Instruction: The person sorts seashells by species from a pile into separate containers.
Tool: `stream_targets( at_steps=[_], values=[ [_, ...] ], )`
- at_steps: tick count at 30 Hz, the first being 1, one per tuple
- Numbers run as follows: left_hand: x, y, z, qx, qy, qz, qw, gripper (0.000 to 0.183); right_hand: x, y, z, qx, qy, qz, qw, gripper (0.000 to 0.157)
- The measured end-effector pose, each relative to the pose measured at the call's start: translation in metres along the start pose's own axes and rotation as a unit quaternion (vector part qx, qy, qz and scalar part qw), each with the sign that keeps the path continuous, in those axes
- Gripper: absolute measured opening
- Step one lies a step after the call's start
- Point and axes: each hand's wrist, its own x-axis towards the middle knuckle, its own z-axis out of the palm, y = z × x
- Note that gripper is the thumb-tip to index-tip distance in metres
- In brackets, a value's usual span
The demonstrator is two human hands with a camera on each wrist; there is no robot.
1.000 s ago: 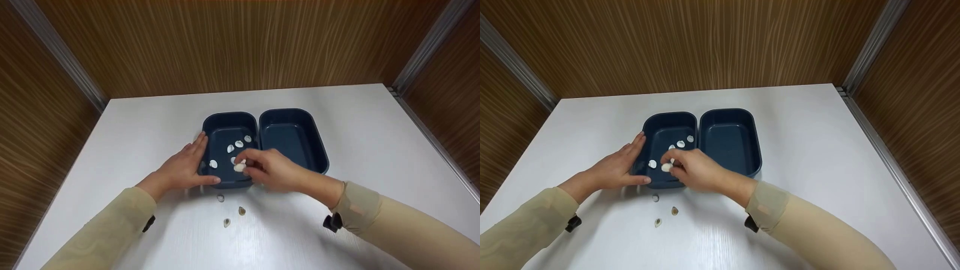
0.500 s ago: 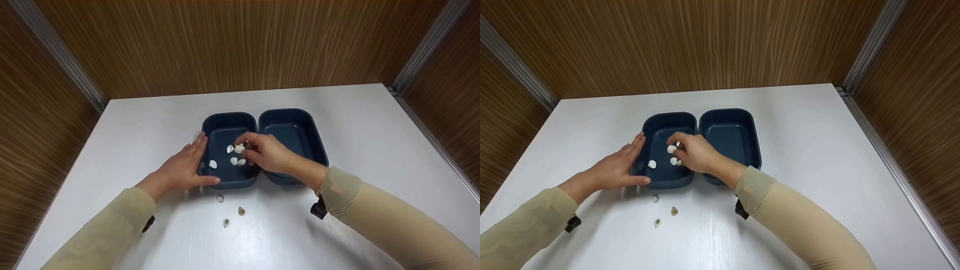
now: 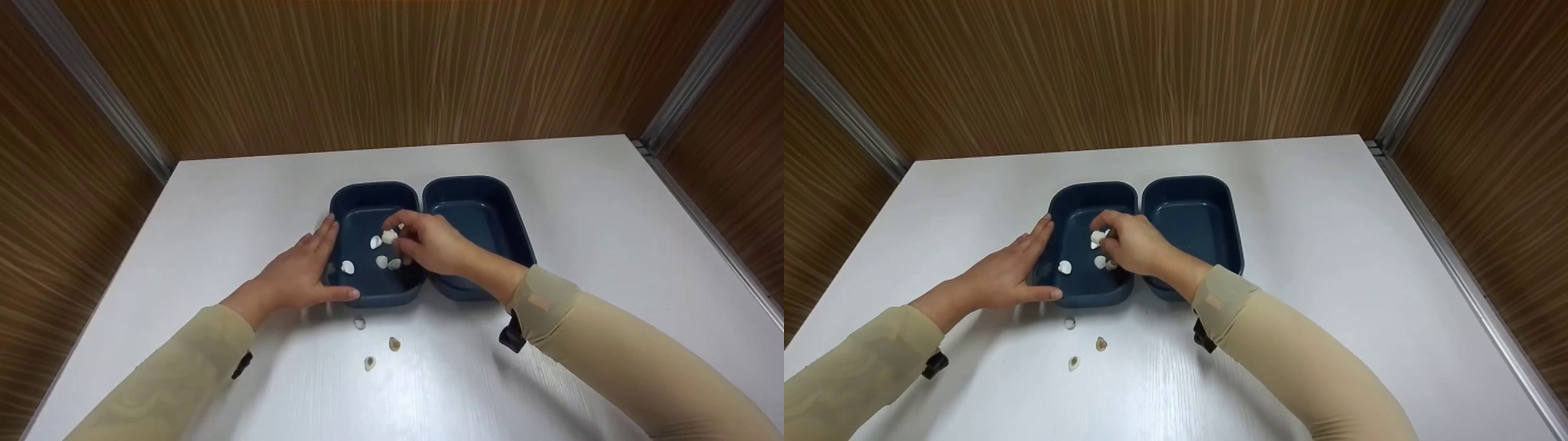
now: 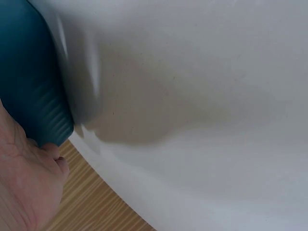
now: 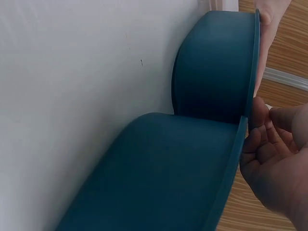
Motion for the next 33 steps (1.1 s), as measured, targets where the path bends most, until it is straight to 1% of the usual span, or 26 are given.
stream_targets(
  at_steps=[5, 9, 18, 21, 25, 29, 33],
  values=[
    [-0.001, 0.0, 0.0, -0.001, -0.006, -0.009, 0.9999, 0.135, 0.002, 0.001, -0.001, -0.004, -0.001, 0.008, 1.0, 0.029],
    [0.0, 0.001, 0.001, -0.002, 0.0, -0.004, 1.0, 0.135, 0.004, 0.003, -0.001, -0.004, -0.003, 0.013, 1.0, 0.028],
    [0.001, 0.0, 0.002, 0.002, 0.008, 0.001, 1.0, 0.134, 0.006, 0.002, -0.003, -0.003, 0.001, 0.046, 0.999, 0.041],
    [0.001, 0.0, 0.002, 0.001, 0.008, 0.002, 1.0, 0.134, 0.003, 0.001, -0.005, -0.003, 0.008, 0.038, 0.999, 0.04],
    [0.001, 0.001, 0.003, 0.002, 0.004, 0.0, 1.0, 0.135, -0.006, -0.002, -0.014, -0.002, 0.029, 0.019, 0.999, 0.038],
    [0.002, 0.002, 0.003, 0.004, 0.0, -0.003, 1.0, 0.136, -0.02, -0.004, -0.028, -0.01, 0.053, -0.005, 0.999, 0.037],
    [0.003, 0.002, 0.003, 0.004, 0.006, 0.006, 1.0, 0.135, -0.037, -0.002, -0.045, -0.038, 0.085, -0.033, 0.995, 0.036]
  ],
)
